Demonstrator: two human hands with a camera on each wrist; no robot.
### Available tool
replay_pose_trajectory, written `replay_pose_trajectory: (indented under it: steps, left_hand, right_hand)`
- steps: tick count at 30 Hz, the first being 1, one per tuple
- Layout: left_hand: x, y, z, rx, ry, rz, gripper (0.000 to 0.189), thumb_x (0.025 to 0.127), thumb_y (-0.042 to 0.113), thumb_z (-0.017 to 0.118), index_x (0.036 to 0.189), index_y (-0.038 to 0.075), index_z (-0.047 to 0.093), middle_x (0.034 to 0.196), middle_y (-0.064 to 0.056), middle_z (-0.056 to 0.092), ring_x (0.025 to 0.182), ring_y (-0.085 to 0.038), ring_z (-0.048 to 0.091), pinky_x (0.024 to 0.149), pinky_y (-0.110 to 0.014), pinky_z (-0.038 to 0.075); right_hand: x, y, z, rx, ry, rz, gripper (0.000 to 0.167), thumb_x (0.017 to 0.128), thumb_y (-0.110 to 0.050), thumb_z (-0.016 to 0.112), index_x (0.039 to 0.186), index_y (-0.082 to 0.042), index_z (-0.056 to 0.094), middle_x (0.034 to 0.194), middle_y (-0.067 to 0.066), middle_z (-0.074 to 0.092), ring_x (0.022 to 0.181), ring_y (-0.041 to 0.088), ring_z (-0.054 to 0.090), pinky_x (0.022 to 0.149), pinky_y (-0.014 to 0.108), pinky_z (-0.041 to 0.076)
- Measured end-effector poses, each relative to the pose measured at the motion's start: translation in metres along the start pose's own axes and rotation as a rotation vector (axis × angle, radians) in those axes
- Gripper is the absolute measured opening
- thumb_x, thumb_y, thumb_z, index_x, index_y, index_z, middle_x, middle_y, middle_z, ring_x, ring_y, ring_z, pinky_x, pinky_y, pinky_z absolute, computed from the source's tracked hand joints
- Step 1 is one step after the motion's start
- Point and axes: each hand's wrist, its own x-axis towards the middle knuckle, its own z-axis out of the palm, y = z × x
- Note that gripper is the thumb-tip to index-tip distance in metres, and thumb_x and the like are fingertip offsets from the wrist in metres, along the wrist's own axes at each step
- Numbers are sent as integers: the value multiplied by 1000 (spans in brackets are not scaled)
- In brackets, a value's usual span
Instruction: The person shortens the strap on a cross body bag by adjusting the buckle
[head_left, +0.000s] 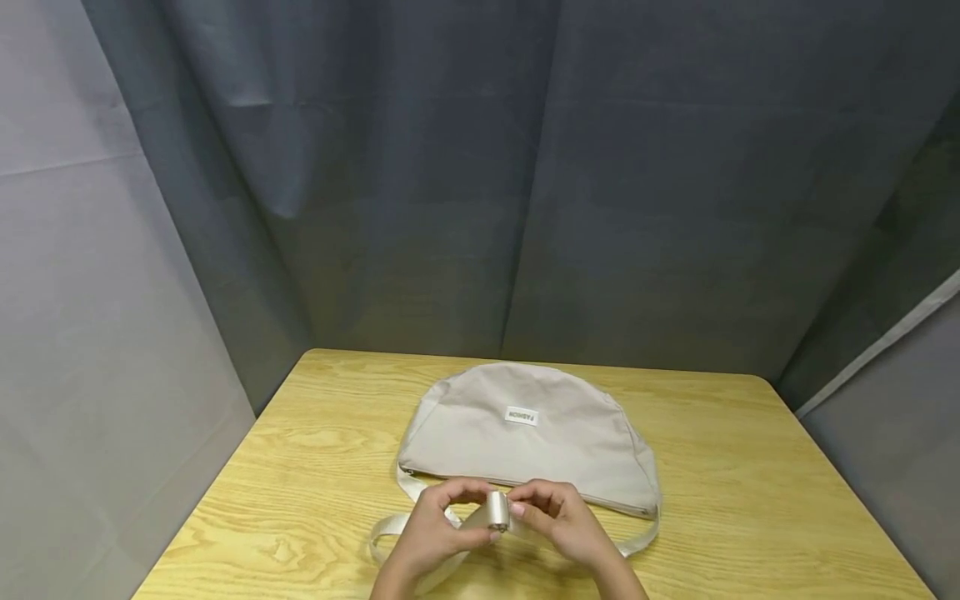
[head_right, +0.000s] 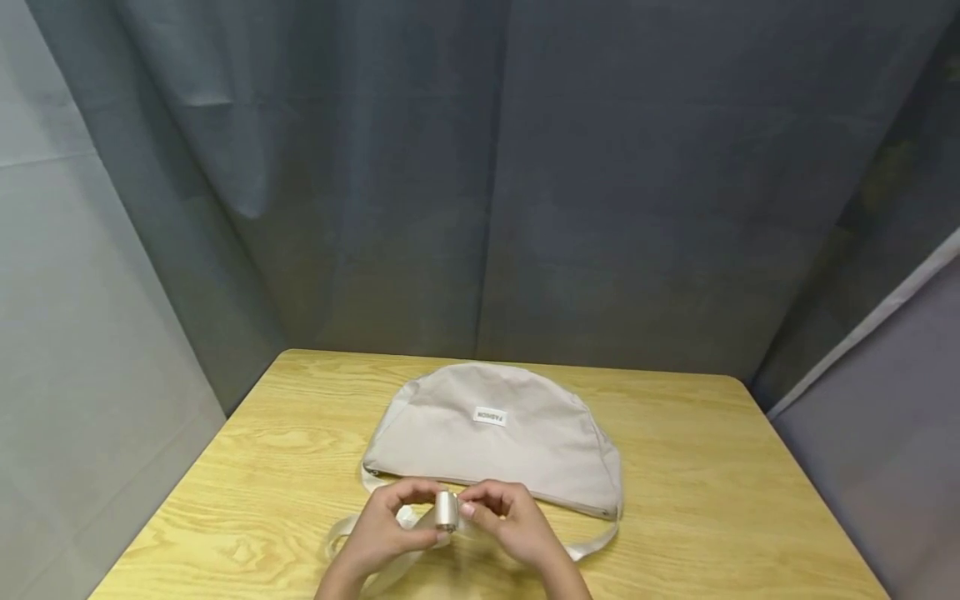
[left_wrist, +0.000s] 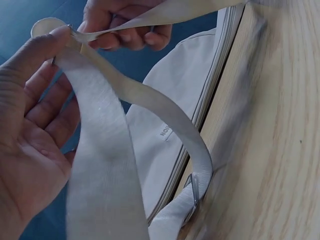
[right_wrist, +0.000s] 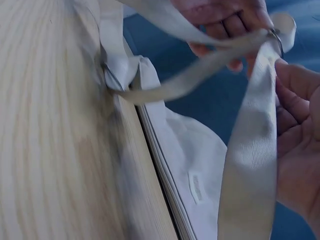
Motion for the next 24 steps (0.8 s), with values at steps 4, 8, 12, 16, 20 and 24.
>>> replay_pose_trajectory:
  steps: [4,8,12,16,20,24]
  left_hand:
    - [0,10,-1,11,19,-20,40,69,9,82,105,12,66,100,2,67,95,-20,59,89,-52,34]
    - [-1,27,-3,-2,29,-36,40,68,4,81,105,8,66,98,-2,67,94,-20,59,89,-47,35]
    - [-2,36,-4,4,26,-45,40,69,5,80,105,7,65,98,-2,67,93,-20,59,88,-41,38]
    - [-3,34,-3,1,44,-57,40,68,5,81,105,8,66,97,-2,67,93,-20,59,88,-41,37]
    - [-2,34,-3,-1,57,-79,40,67,5,82,103,10,66,95,-1,66,92,-20,59,88,-41,36]
    - [-2,24,-3,14,49,-83,39,68,6,81,104,10,66,96,0,67,92,-21,59,87,-43,37]
  right_hand:
    - [-8,1,-12,-45,-2,38,24,92,-3,56,111,11,58,97,15,64,80,13,61,68,30,51]
    - [-14,3,-22,-89,6,55,22,89,-4,60,106,11,60,88,11,66,75,9,60,64,26,51]
    - [-17,4,-23,-132,35,29,16,88,-5,62,97,8,64,87,5,67,71,6,58,60,24,49]
    - [-15,5,-19,-125,61,-6,12,88,-3,62,94,6,65,88,8,67,71,7,57,60,24,49]
    - [-12,5,-15,-95,71,-9,11,89,-2,60,95,6,65,90,11,66,74,11,58,62,29,50]
    - [-5,4,-9,-77,74,1,13,89,-4,60,96,6,64,89,9,66,74,12,58,63,32,50]
